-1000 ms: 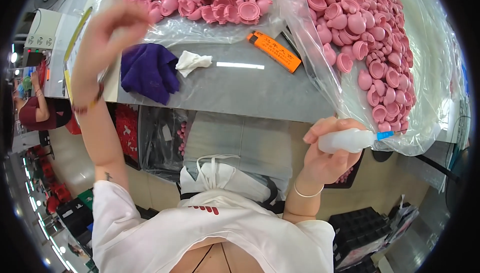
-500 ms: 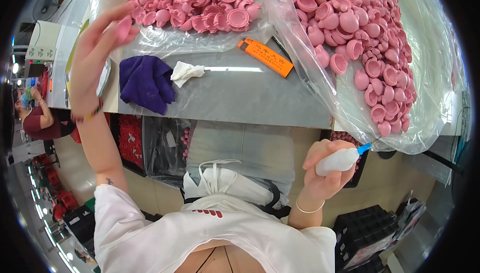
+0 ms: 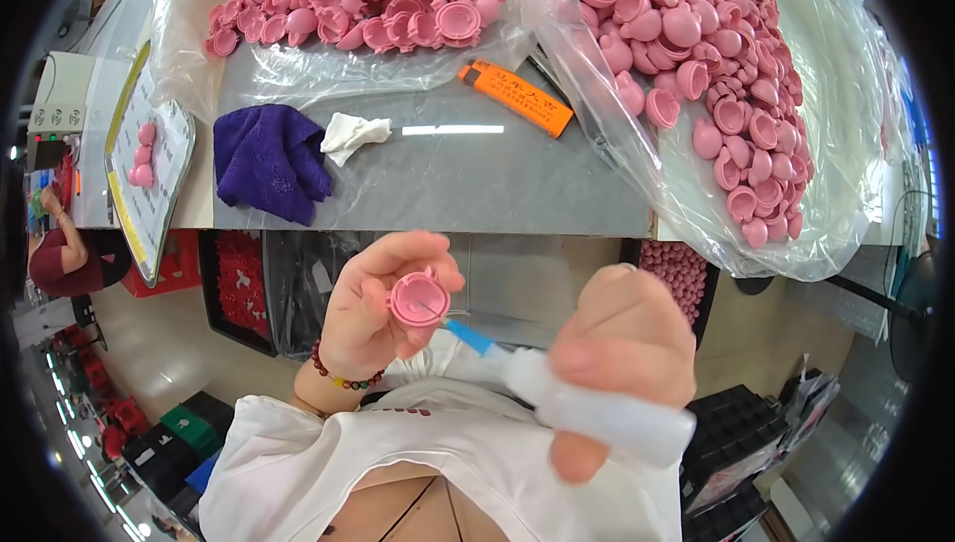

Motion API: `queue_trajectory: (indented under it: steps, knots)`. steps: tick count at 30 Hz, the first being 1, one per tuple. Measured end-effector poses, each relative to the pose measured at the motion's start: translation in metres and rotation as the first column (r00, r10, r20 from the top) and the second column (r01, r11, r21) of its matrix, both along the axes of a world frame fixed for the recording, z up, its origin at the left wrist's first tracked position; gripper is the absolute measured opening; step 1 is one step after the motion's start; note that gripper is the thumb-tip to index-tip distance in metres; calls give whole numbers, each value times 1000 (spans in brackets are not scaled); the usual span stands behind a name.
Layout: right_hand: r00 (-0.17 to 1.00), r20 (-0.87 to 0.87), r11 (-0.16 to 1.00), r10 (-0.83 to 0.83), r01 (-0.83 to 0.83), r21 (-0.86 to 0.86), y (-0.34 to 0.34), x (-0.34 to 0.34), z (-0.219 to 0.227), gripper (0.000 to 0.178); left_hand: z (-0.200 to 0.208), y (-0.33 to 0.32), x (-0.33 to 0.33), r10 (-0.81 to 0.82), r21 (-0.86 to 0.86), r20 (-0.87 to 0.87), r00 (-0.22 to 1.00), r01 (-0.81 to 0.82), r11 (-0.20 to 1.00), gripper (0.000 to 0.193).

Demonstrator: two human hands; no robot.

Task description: Applying glue to the edges of pink plastic halves and joining them together to form spheres.

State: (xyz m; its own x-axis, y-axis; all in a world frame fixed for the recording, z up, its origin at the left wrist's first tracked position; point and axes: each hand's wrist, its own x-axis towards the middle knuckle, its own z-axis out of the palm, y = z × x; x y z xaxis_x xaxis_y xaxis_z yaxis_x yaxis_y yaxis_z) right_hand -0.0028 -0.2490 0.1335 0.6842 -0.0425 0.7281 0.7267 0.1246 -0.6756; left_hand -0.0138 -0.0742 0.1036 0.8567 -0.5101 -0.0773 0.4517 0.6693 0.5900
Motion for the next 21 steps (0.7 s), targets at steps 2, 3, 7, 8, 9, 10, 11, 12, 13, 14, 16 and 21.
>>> queue_trajectory:
  steps: [2,3,7,8,9,10,11,12,13,14,16,21]
  knots:
    - [985,150,966,-85,118,-230,3,-1,2,62,0,1,-5,22,-52,-55,998,-25,998,56]
    - [986,146,967,-79,111,-231,4,-1,2,62,0,1,-6,44,-1,-4,999,-44,999,54]
    - [991,120,952,-61,94,-291,12,-6,0,61,4,0,-7,77,50,27,997,-78,996,48]
    - [989,125,947,-84,118,-298,13,-6,0,61,4,0,-7,80,46,27,996,-81,996,48]
    - [984,137,942,-111,148,-300,14,-6,-1,61,5,1,-6,99,56,41,994,-101,993,46]
    - [986,128,940,-107,142,-309,15,-6,-1,61,5,1,-6,115,56,72,991,-119,991,45]
    - [985,138,939,-106,145,-312,15,-6,-1,61,5,1,-6,118,63,54,992,-122,991,45]
    - [983,150,938,-107,149,-313,15,-5,-1,61,4,2,-5,125,54,77,989,-129,990,45]
    - [984,145,938,-103,145,-315,16,-5,-1,61,4,2,-5,127,42,98,987,-132,990,45]
    - [984,147,939,-102,144,-311,16,-5,-2,61,3,2,-5,134,47,95,986,-139,989,45]
    - [984,146,941,-99,140,-307,17,-5,-3,61,2,2,-5,126,51,112,986,-133,990,44]
    - [989,115,934,-98,131,-331,17,-5,-3,62,-1,4,-4,128,45,102,986,-133,990,44]
